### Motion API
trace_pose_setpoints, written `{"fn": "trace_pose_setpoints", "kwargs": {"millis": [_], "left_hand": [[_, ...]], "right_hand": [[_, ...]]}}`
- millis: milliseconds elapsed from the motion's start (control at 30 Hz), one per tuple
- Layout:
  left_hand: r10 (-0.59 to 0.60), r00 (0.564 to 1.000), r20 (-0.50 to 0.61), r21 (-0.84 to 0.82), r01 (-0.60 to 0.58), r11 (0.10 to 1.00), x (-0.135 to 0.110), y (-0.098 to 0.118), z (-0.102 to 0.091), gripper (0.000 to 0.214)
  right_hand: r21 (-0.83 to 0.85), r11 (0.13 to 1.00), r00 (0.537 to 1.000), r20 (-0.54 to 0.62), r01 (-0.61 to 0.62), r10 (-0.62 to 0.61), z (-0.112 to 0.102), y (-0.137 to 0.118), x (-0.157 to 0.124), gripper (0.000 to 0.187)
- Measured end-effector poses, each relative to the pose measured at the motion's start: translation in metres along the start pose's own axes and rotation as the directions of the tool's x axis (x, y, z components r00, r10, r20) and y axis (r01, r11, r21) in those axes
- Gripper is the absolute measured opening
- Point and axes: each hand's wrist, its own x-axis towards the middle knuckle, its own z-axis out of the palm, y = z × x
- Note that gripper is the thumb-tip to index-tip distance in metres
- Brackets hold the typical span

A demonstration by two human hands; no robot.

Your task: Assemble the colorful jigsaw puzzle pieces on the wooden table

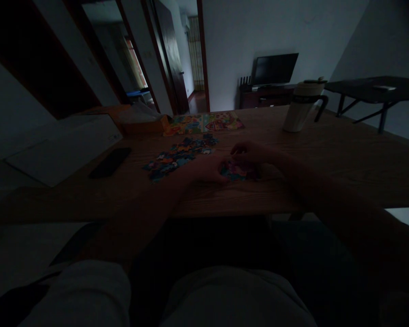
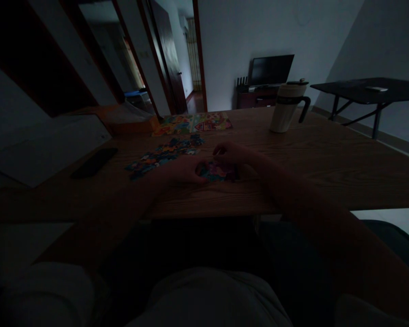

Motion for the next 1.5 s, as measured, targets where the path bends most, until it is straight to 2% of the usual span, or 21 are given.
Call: {"fn": "trace_pose_setpoints", "kwargs": {"millis": [133,300,567,767,967,1100,1267,1500], "left_hand": [[-0.022,1.000,-0.019,0.042,0.023,0.999,-0.002,0.003,0.001,0.046],[0.095,0.992,-0.082,0.092,-0.088,0.992,-0.002,0.002,0.003,0.044],[0.141,0.987,-0.080,0.155,-0.128,0.980,-0.005,0.006,0.000,0.039],[0.184,0.975,-0.122,0.208,-0.156,0.966,-0.005,0.004,0.002,0.039],[0.165,0.985,-0.055,0.133,-0.157,0.979,-0.007,-0.003,-0.005,0.028],[0.177,0.984,-0.025,0.161,-0.171,0.972,-0.009,-0.003,-0.007,0.026],[0.213,0.976,-0.056,0.131,-0.204,0.970,-0.011,0.000,-0.004,0.036],[0.145,0.989,-0.037,0.125,-0.139,0.982,-0.007,-0.005,-0.005,0.038]], "right_hand": [[-0.003,1.000,1.000,-0.004,0.019,-0.019,0.001,0.002,0.000,0.028],[0.005,1.000,1.000,0.012,-0.015,0.015,0.001,0.000,-0.001,0.026],[-0.014,1.000,1.000,0.017,-0.017,0.017,0.000,-0.004,-0.002,0.025],[-0.002,0.999,0.999,0.031,-0.037,0.037,0.000,-0.003,-0.002,0.025],[0.000,1.000,1.000,0.021,-0.016,0.016,0.000,0.001,-0.002,0.024],[0.016,0.999,0.999,0.017,-0.028,0.028,0.001,0.000,-0.002,0.025],[-0.004,1.000,0.999,0.034,-0.024,0.024,0.000,-0.002,-0.003,0.025],[-0.017,0.999,0.998,0.044,-0.039,0.040,0.000,-0.001,-0.002,0.027]]}}
